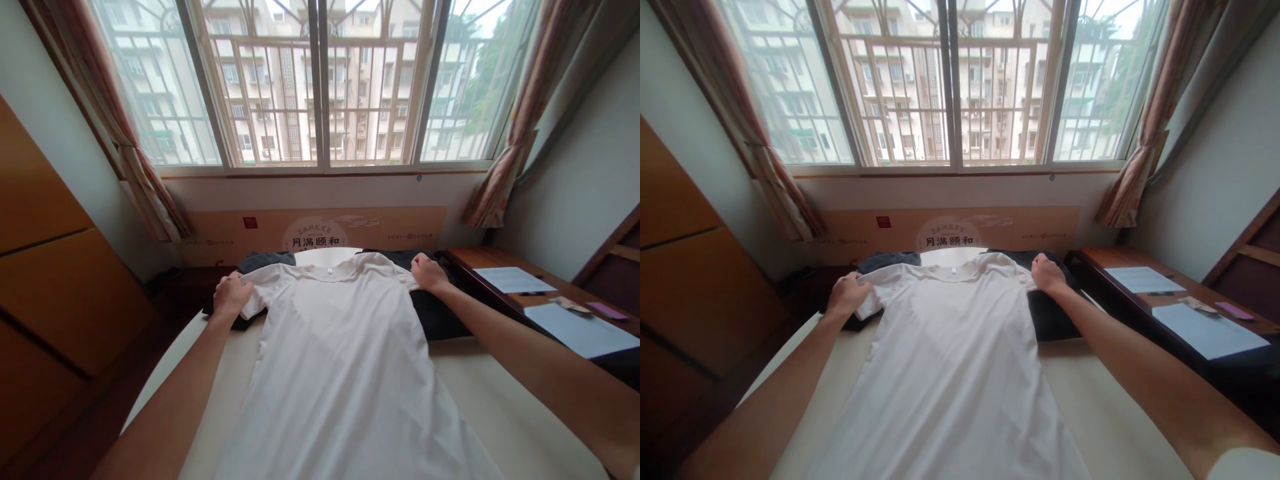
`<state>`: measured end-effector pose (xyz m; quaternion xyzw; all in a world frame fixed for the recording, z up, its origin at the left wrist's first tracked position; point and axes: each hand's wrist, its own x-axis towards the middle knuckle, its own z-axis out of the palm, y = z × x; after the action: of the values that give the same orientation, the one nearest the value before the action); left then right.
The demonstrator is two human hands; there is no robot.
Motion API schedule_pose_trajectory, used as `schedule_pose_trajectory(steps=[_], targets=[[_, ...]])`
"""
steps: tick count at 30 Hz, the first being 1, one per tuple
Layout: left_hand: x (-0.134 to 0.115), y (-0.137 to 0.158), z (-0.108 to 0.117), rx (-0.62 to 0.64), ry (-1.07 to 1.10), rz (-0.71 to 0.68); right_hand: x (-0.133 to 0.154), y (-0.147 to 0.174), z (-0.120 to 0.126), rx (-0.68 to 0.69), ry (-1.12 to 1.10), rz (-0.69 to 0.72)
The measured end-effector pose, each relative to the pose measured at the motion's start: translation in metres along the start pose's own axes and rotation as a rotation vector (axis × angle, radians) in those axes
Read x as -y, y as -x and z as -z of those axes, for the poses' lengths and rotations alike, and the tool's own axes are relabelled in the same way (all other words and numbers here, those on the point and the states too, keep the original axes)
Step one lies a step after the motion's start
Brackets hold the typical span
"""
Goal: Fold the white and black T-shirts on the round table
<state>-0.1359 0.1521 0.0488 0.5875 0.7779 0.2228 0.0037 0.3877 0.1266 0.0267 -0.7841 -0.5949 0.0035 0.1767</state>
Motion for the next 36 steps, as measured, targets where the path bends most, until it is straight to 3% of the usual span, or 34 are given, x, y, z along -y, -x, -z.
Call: schedule_pose_trajectory(steps=[7,12,18,25,29,32,34,36], targets=[[0.005,0.005,0.001,-0.075,0.027,-0.007,-0.003,0.007,-0.010,0.058,-0.027,0.256],[0.006,0.000,-0.001,-0.029,0.001,-0.001,-0.009,-0.007,-0.012,-0.048,-0.093,0.081],[-0.003,0.000,0.011,-0.171,0.028,0.002,-0.029,-0.040,0.010,-0.163,-0.101,-0.152],[-0.013,-0.010,0.024,-0.313,0.111,0.035,-0.033,-0.063,0.017,0.008,-0.004,-0.258],[-0.003,-0.016,0.022,-0.199,0.020,0.131,-0.013,-0.060,0.007,0.010,0.101,-0.276],[-0.008,-0.015,0.015,-0.229,-0.108,0.082,0.017,-0.050,0.001,-0.128,0.221,-0.093],[-0.023,-0.015,0.007,-0.291,-0.176,-0.063,0.044,-0.042,-0.003,-0.167,0.262,0.168],[-0.048,-0.016,-0.005,-0.221,-0.201,-0.247,0.074,-0.035,-0.008,-0.105,0.250,0.422]])
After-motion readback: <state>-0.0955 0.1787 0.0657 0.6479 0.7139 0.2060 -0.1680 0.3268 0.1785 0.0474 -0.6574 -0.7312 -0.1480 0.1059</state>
